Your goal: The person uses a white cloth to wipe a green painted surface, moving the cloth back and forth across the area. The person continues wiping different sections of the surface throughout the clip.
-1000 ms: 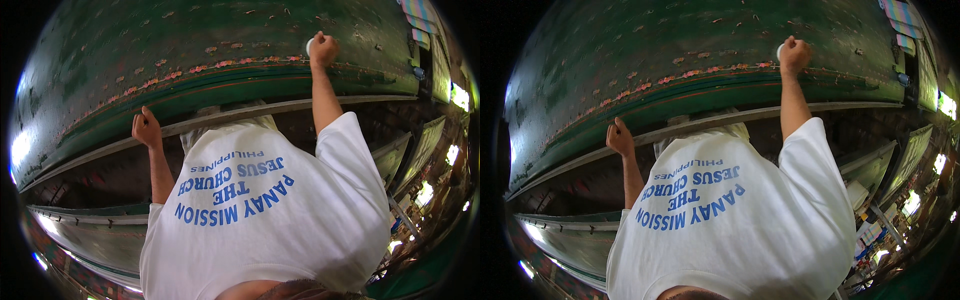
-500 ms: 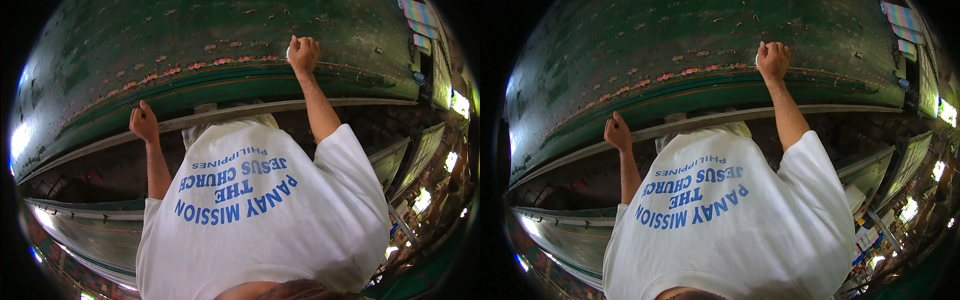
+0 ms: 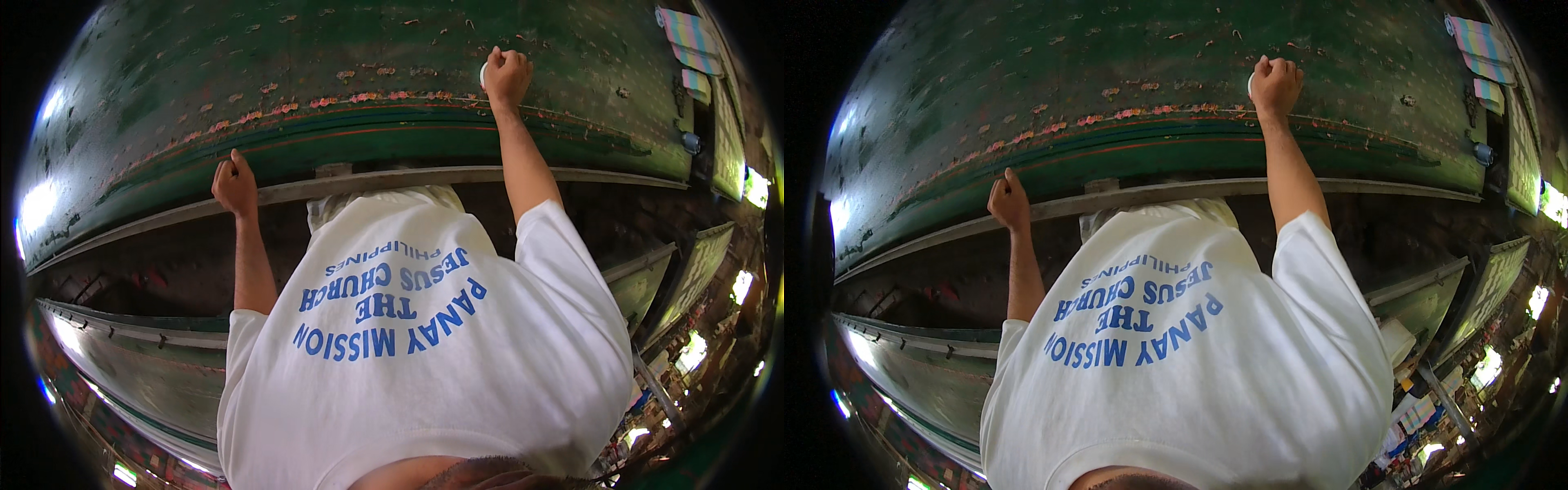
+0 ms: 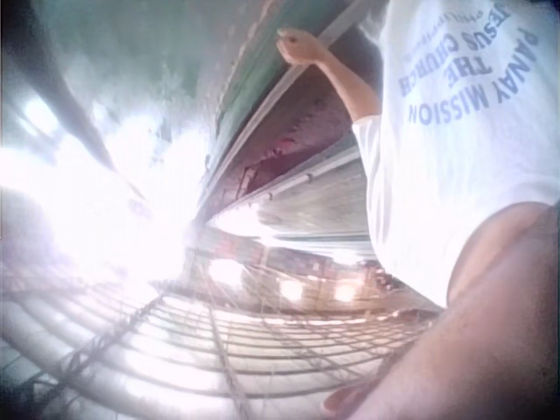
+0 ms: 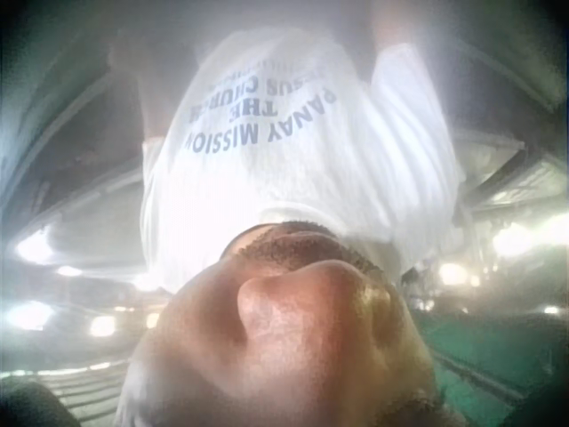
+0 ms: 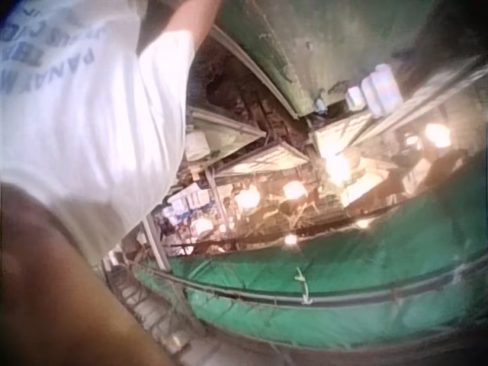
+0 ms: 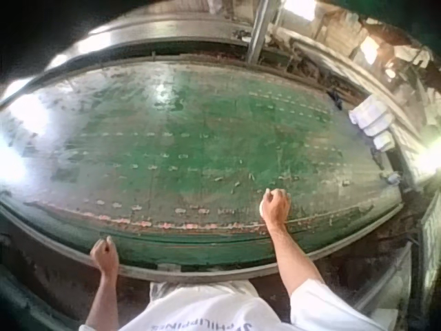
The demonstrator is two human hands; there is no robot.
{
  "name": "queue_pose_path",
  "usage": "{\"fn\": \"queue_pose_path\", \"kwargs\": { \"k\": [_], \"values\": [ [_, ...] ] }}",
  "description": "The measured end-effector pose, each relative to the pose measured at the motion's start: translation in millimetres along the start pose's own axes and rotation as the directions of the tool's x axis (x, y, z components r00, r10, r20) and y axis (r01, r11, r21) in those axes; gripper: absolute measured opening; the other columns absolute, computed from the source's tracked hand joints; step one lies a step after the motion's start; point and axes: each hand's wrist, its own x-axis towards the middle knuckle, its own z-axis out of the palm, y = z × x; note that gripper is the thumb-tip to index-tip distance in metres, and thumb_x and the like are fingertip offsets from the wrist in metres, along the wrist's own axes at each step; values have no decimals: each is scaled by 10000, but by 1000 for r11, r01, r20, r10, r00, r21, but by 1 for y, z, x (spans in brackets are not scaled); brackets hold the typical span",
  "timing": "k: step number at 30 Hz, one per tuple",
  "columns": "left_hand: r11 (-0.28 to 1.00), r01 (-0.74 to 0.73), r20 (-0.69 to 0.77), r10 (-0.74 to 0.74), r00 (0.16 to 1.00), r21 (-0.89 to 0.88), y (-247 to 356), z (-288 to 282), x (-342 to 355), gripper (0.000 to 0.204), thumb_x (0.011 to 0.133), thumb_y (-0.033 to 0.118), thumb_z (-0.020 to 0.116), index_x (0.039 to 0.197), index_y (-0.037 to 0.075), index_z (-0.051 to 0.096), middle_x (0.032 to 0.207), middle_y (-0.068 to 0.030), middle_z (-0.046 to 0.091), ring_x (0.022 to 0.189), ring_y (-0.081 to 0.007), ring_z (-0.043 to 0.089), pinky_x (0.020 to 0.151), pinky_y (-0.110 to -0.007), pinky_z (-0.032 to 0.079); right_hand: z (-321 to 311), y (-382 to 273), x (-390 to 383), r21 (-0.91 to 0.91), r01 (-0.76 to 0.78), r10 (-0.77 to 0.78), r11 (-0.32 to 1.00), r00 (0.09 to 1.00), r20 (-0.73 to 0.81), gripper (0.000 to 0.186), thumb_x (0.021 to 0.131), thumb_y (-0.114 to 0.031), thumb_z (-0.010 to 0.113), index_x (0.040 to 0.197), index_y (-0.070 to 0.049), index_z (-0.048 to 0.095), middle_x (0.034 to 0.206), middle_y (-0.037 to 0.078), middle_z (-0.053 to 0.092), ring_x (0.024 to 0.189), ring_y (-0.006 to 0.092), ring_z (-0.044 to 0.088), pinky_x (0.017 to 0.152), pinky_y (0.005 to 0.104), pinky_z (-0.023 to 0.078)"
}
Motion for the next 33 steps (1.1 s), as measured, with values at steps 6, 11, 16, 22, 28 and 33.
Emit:
{"fn": "queue_pose_path", "kwargs": {
  "k": [6, 11, 16, 22, 28, 33],
  "values": [
    [998, 31, -4, -31, 1000, 54, 2, -3, 0, 543, 1056, 279, 717, 622, 39, 496, 619, -105, 492, 529, -306, 459, 556, -490, 344, -3, -44, -33, 151, 165, -171, 975, 985, 27, 258, 955, -285, 797, 805, -123, 664, 884, 94, 680, 889, 379, 653, 803, 548, 531],
    [997, 29, 22, -31, 999, 75, 0, 4, 4, 546, 1068, 298, 698, 621, 47, 510, 626, -95, 512, 534, -300, 474, 565, -499, 355, 14, 1, 7, 46, 89, -90, 995, 996, 8, 268, 961, -319, 791, 817, -125, 675, 908, 74, 692, 936, 360, 659, 850, 530, 544],
    [997, 38, -32, -35, 999, 71, -5, -3, -2, 516, 1056, 302, 703, 646, 32, 546, 635, -98, 533, 544, -311, 491, 577, -507, 373, 4, -27, -24, 146, 250, -265, 957, 960, 92, 280, 965, -323, 789, 805, -128, 667, 908, 75, 690, 950, 353, 663, 846, 520, 543],
    [996, 44, -14, -43, 999, 72, -3, 2, 4, 508, 1052, 317, 702, 654, 38, 554, 645, -106, 538, 561, -326, 503, 588, -505, 377, 14, 1, 8, 101, 203, -204, 974, 979, -4, 254, 966, -293, 789, 815, -131, 662, 860, 75, 680, 882, 362, 667, 781, 523, 548],
    [989, 81, -26, -79, 997, 121, -7, -1, 1, 513, 1047, 335, 706, 657, 43, 547, 648, -111, 529, 570, -324, 489, 597, -506, 376, 6, -11, -19, 272, 395, -417, 877, 909, 24, 288, 974, -320, 781, 808, -134, 637, 845, 78, 673, 848, 365, 656, 764, 527, 545],
    [991, 74, -9, -73, 997, 111, 1, 6, 6, 511, 1044, 341, 712, 657, 50, 551, 647, -111, 526, 565, -317, 473, 594, -502, 374, 34, 20, 23, 21, 240, -239, 971, 970, -37, 294, 976, -348, 762, 803, -132, 664, 859, 86, 696, 859, 371, 671, 776, 541, 553]
  ]
}}
